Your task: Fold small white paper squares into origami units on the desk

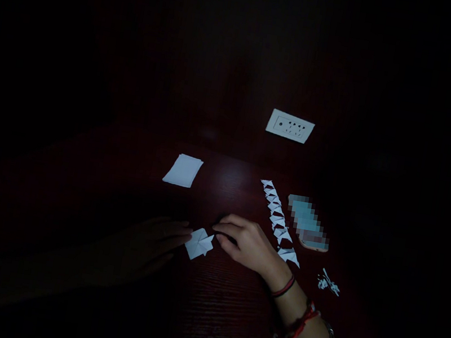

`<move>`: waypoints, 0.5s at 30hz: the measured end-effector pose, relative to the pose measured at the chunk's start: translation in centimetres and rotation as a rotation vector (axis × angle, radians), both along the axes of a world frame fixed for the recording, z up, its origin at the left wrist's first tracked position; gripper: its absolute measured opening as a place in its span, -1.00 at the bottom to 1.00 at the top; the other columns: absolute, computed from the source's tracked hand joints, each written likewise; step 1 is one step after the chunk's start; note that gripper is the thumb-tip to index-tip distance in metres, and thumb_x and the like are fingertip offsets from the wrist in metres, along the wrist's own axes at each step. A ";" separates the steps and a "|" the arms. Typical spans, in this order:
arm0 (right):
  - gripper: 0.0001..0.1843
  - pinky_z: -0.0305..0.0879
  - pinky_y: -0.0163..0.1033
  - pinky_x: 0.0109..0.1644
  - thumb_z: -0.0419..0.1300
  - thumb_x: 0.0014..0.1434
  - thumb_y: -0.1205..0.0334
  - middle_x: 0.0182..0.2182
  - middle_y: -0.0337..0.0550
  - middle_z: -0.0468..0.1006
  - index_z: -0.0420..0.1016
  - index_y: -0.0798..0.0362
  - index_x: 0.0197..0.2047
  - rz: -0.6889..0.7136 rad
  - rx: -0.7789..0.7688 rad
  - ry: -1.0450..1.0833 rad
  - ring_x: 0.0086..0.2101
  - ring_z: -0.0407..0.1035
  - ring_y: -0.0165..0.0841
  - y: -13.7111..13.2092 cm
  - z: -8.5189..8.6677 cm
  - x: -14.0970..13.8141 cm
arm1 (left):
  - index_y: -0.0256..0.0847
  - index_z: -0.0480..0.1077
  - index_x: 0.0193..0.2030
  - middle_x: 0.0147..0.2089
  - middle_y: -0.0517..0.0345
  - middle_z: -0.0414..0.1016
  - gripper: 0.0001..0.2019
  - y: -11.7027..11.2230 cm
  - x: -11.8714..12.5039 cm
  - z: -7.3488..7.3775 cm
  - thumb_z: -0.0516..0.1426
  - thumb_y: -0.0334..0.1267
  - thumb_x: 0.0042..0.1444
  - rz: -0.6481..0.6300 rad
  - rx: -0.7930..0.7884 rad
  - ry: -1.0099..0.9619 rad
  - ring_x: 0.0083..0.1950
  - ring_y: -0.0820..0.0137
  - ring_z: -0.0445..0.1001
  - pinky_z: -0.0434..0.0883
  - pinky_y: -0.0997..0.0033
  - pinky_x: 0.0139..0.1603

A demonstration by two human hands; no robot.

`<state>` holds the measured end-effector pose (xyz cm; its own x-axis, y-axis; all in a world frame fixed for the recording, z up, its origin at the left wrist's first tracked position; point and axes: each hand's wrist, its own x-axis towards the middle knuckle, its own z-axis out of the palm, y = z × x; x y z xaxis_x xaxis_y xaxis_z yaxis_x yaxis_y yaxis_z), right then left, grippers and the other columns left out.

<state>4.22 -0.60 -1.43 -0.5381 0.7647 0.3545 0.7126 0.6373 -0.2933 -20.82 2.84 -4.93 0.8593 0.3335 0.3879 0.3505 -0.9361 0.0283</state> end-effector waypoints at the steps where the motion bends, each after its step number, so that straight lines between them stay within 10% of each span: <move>1: -0.72 0.30 -0.27 -0.10 0.02 0.15 0.31 -0.17 -0.12 0.42 0.39 0.07 -0.08 -0.004 0.007 -0.001 -0.19 0.34 -0.39 0.0 0.0 0.0 | -0.23 0.12 0.13 0.16 0.07 0.17 -0.64 0.0 0.0 0.0 -0.07 -0.32 0.18 0.006 0.000 -0.003 0.18 0.29 0.10 0.12 0.16 0.14; 7: -0.73 0.30 -0.28 -0.11 -0.01 0.16 0.32 -0.19 -0.12 0.42 0.40 0.07 -0.09 -0.025 0.029 -0.016 -0.20 0.34 -0.39 0.1 0.0 0.1 | -0.24 0.04 0.17 0.22 0.12 0.06 -0.60 0.1 0.0 -0.1 -0.09 -0.36 0.18 -0.048 0.010 0.026 0.25 0.31 -0.04 0.04 0.22 0.19; 15: -0.72 0.31 -0.27 -0.10 -0.03 0.17 0.33 -0.19 -0.13 0.42 0.39 0.06 -0.09 -0.037 0.024 -0.021 -0.20 0.34 -0.39 0.2 -0.2 0.2 | -0.20 0.17 0.08 0.05 0.08 0.31 -0.65 -0.2 0.0 0.5 -0.04 -0.17 0.18 -0.055 0.031 0.018 0.03 0.25 0.27 0.20 0.19 0.04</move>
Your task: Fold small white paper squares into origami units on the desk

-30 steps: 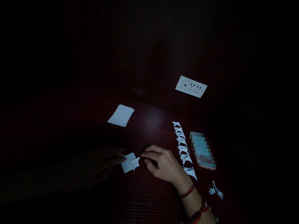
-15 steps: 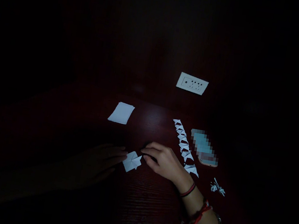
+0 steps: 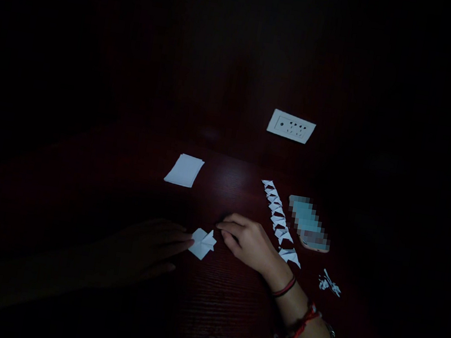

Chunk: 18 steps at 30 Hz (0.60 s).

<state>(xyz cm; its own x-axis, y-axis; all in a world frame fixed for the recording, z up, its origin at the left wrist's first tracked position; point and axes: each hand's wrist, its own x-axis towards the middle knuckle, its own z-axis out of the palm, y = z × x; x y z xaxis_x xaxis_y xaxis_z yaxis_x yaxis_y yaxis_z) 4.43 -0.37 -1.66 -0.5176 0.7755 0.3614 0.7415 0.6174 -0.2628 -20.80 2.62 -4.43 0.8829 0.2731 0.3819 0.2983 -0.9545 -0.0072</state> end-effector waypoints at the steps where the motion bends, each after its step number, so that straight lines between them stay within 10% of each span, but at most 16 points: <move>1: -0.72 0.31 -0.27 -0.10 -0.03 0.17 0.33 -0.19 -0.13 0.42 0.39 0.06 -0.08 -0.001 -0.002 0.002 -0.20 0.34 -0.39 0.0 0.0 0.0 | -0.20 0.18 0.07 0.02 0.07 0.32 -0.66 -0.1 0.0 0.0 -0.04 -0.16 0.18 0.002 0.000 -0.007 0.00 0.25 0.28 0.22 0.19 0.01; 18: -0.72 0.30 -0.27 -0.12 -0.04 0.17 0.34 -0.20 -0.11 0.42 0.38 0.07 -0.08 0.015 -0.010 0.032 -0.20 0.33 -0.39 -0.4 0.4 -0.3 | -0.19 0.17 0.08 -0.01 0.04 0.28 -0.69 0.2 -0.1 -0.3 -0.06 -0.29 0.19 -0.039 -0.070 -0.060 0.04 0.28 0.25 0.24 0.22 0.05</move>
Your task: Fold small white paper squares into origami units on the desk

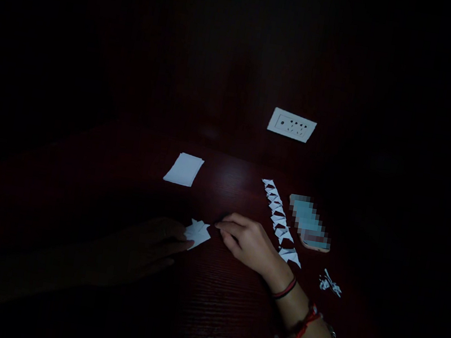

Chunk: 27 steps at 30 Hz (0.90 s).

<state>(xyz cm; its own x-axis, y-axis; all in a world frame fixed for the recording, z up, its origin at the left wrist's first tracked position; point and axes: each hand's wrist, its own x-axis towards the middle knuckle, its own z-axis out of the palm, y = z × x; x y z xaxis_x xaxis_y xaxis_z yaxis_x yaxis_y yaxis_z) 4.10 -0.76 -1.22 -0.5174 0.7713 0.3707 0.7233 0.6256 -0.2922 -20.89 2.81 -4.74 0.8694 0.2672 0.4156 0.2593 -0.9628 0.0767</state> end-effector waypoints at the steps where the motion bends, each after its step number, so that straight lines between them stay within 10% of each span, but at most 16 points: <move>1: -0.72 0.30 -0.27 -0.12 -0.04 0.18 0.33 -0.20 -0.11 0.42 0.38 0.07 -0.08 0.006 -0.005 0.005 -0.21 0.34 -0.39 -0.1 0.1 -0.2 | -0.19 0.16 0.09 -0.01 0.04 0.28 -0.68 0.0 0.0 -0.1 -0.05 -0.30 0.19 0.005 -0.005 0.002 0.03 0.28 0.25 0.23 0.22 0.05; 17: -0.72 0.28 -0.28 -0.11 0.02 0.17 0.18 -0.24 -0.13 0.43 0.40 0.06 -0.09 0.004 -0.070 -0.123 -0.24 0.34 -0.38 -0.9 -0.1 -2.4 | -0.22 0.04 0.17 0.24 -0.03 -0.04 -0.53 -0.1 0.0 0.6 -0.04 -0.46 0.09 -0.016 -0.009 0.046 0.24 0.17 -0.07 0.09 0.08 0.15; 27: -0.80 0.27 -0.34 -0.23 0.00 0.16 0.32 -0.33 -0.15 0.41 0.42 0.08 -0.22 -0.036 -0.110 -0.085 -0.32 0.33 -0.41 -0.6 -0.6 -2.7 | -0.19 0.06 0.14 0.15 0.01 0.14 -0.56 -0.2 0.1 1.2 -0.05 -0.43 0.09 0.016 -0.048 0.111 0.19 0.24 0.06 -0.06 0.00 0.19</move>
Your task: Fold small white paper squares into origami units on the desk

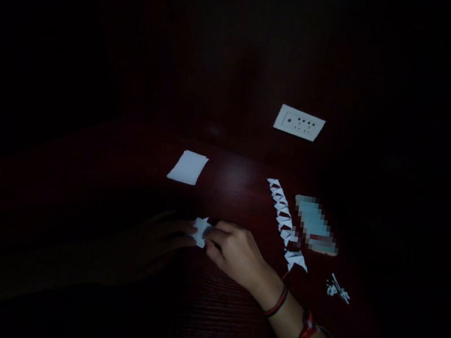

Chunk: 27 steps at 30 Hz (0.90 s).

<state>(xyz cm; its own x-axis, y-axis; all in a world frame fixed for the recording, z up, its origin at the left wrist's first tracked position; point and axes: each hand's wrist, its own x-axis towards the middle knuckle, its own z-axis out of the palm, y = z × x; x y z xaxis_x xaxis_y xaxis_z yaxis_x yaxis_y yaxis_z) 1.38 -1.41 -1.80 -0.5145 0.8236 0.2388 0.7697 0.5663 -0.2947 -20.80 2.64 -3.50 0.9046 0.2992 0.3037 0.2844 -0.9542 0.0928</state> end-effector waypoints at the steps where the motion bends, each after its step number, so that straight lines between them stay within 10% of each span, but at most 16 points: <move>1: -0.80 0.26 -0.35 -0.24 0.00 0.15 0.33 -0.34 -0.16 0.40 0.42 0.08 -0.23 -0.008 -0.004 0.011 -0.34 0.32 -0.42 0.0 0.0 -0.1 | -0.19 0.09 0.13 0.14 0.00 0.15 -0.57 0.0 0.0 0.0 -0.04 -0.42 0.08 0.002 0.009 -0.022 0.18 0.23 0.07 -0.02 0.02 0.17; 27: -0.88 0.20 -0.35 -0.33 0.06 0.04 0.46 -0.43 -0.21 0.33 0.35 0.09 -0.44 -0.198 -0.053 0.255 -0.40 0.26 -0.44 0.3 -0.9 -1.0 | -0.13 0.13 0.11 0.16 0.11 0.14 -0.57 0.1 -0.1 0.4 -0.03 -0.41 0.07 -0.008 -0.051 0.020 0.13 0.21 0.09 0.13 0.14 0.05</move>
